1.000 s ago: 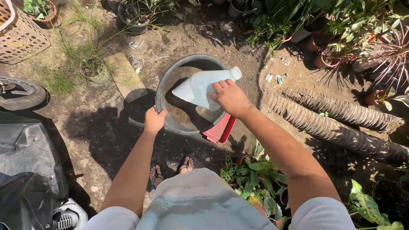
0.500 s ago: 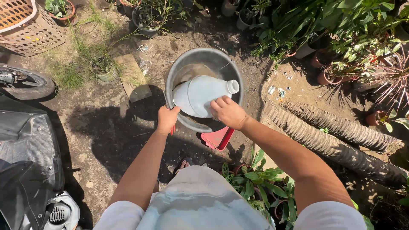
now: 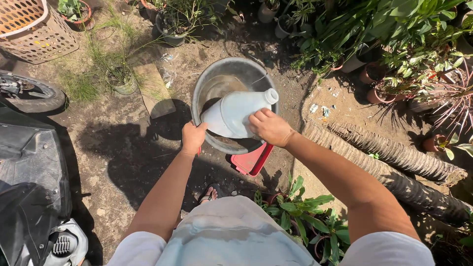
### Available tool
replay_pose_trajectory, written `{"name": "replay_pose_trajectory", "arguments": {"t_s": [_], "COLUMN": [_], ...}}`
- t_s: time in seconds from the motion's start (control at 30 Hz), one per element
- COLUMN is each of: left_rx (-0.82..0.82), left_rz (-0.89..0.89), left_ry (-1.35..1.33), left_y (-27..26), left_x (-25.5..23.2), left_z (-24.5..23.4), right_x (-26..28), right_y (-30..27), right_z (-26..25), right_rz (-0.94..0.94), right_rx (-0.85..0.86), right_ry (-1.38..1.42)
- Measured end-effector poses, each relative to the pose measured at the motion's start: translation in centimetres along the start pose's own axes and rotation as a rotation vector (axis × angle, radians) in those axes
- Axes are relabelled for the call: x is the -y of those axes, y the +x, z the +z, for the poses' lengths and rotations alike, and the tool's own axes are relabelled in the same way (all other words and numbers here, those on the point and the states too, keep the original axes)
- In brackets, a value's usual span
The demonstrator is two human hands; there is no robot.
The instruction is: Trimming plant leaves with scissors and transferring soil from a bucket into a pot in an outdoor garden.
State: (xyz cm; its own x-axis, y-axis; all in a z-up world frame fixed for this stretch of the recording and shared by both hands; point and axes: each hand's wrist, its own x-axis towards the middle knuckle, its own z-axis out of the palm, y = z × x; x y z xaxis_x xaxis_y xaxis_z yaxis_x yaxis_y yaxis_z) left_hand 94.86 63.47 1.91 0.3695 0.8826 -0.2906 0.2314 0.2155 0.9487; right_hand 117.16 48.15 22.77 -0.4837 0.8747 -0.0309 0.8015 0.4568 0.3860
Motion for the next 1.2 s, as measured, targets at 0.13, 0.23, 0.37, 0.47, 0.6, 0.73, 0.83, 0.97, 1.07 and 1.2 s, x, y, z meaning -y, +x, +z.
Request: {"name": "replay_pose_trajectory", "arguments": {"t_s": [0.13,0.23,0.37,0.47,0.6,0.73,0.83,0.97,1.07,1.2], "left_rx": [-0.029,-0.016,-0.064,-0.091,-0.089,-0.055,-0.006,0.029,0.043,0.110], "left_rz": [-0.010,0.094,0.059,0.046,0.096,0.054,0.021,0.084,0.095,-0.084], "left_ry": [0.197,0.230,0.198,0.182,0.296,0.299,0.461,0.517,0.513,0.483], "left_y": [-1.2,-1.6,-0.9,-0.2,-0.6,-1.7,-1.9,-2.4,-2.5,-2.8], "left_x": [-2.7,-4.8,-5.7,-5.0,-5.7,-7.2,-6.1,-5.4,-4.5,-4.0], "left_z": [-0.7,-0.8,-0.7,0.1,0.7,0.4,-0.3,-1.4,-3.1,-5.8], "right_x": [-2.5,-3.4,-2.9,-2.9,-3.5,-3.7,-1.1,3.9,7.2,9.6], "right_y": [-1.7,-0.8,0.6,1.0,1.4,-3.9,-6.7,-7.4,-7.6,-4.7], "right_z": [0.7,-1.0,-0.2,0.2,3.7,16.2,21.0,21.2,23.8,24.5], "right_rz": [0.032,0.259,0.275,0.292,0.416,0.458,0.582,0.864,0.904,0.883], "right_rx": [-0.002,0.016,0.356,0.401,0.541,0.500,0.448,0.452,0.305,0.066], "right_ry": [0.033,-0.067,-0.202,0.025,0.360,0.646,1.014,1.597,1.946,2.237]}}
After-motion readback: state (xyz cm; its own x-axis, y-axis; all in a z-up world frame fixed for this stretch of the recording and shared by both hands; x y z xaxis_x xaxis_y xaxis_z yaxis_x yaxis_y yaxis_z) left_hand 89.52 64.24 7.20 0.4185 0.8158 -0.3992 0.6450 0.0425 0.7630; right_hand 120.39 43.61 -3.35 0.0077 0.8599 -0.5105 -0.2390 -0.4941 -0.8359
